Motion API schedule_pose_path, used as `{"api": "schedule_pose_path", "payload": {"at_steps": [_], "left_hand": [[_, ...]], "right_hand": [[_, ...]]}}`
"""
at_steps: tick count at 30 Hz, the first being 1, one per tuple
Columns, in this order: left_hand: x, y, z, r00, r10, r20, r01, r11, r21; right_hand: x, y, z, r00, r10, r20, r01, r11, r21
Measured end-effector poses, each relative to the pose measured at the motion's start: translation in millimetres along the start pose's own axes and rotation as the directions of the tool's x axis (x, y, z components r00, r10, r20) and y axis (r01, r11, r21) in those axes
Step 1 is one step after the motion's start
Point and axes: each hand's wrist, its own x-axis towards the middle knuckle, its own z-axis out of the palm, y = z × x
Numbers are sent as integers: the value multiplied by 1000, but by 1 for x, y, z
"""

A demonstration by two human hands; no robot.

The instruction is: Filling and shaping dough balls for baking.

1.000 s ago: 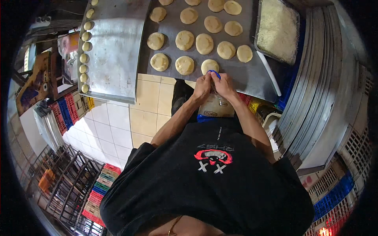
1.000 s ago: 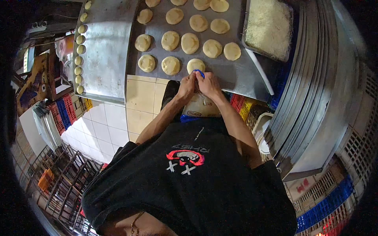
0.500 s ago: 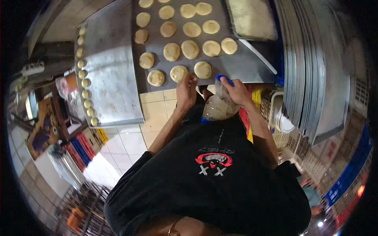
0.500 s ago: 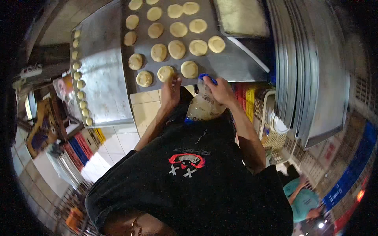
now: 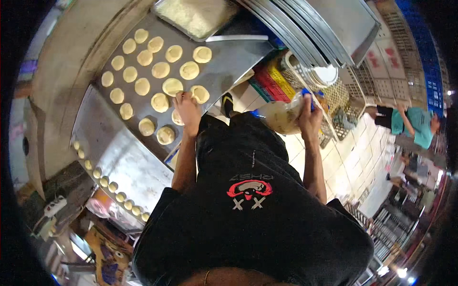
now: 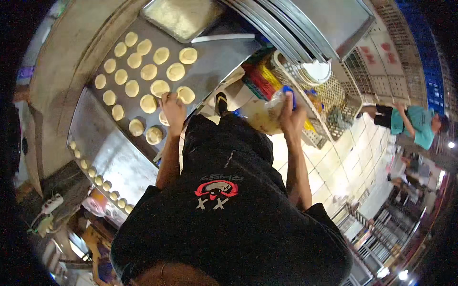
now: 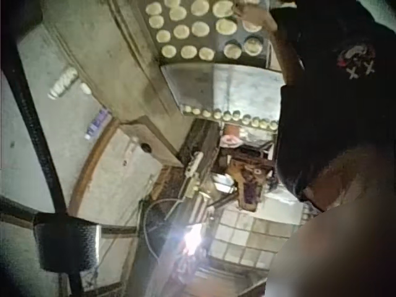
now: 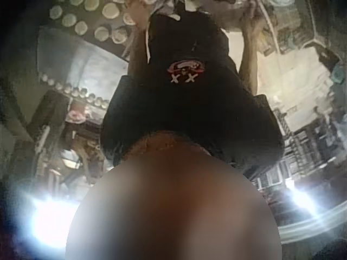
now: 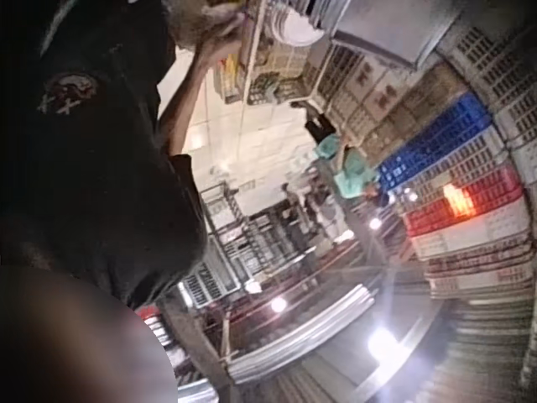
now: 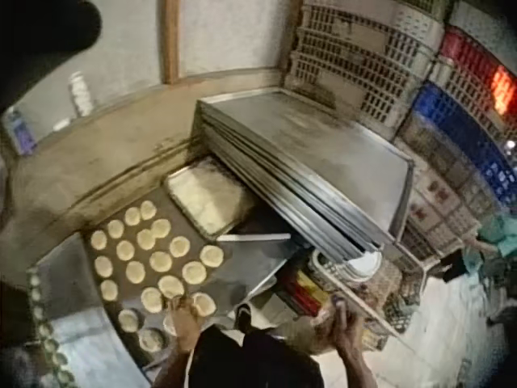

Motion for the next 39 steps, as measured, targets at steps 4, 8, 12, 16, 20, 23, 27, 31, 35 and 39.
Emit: {"api": "schedule_pose_path", "payload": {"at_steps": [4, 8, 12, 16, 20, 23, 27, 31, 35, 39], "left_hand": [[4, 13, 6, 968, -201, 149, 249, 727, -640], [8, 41, -15, 858, -290, 423, 460, 70, -885], [14, 59, -60, 933, -98, 347, 300, -320, -899], [7, 72, -83, 918, -187, 350, 205, -532, -821], [15, 116, -78, 882, -217, 419, 144, -721, -678], [21, 157, -65, 900, -142, 413, 141, -801, -582], [31, 220, -65, 852, -17, 523, 292, -814, -503], [26, 248, -70, 842, 48, 538, 365, -785, -501], [34, 265, -63, 836, 92, 541, 414, -752, -513], [36, 271, -79, 847, 38, 530, 372, -754, -542]], "right_hand": [[11, 43, -59, 911, 379, -160, -390, 920, -45], [60, 131, -135, 852, 291, -436, -397, 902, -172], [128, 153, -180, 798, 333, -502, -444, 888, -118], [202, 242, -198, 859, -123, -498, -231, 774, -590], [225, 337, -178, 919, -112, -377, -153, 782, -605], [210, 357, -123, 977, 104, -185, -203, 714, -670], [179, 343, -90, 969, -12, -245, -100, 894, -437], [140, 264, -83, 974, -169, -151, 102, 923, -371], [119, 162, -64, 956, -53, 289, 5, 986, 166], [91, -3, -42, 686, -155, 711, -196, 901, 386]]}}
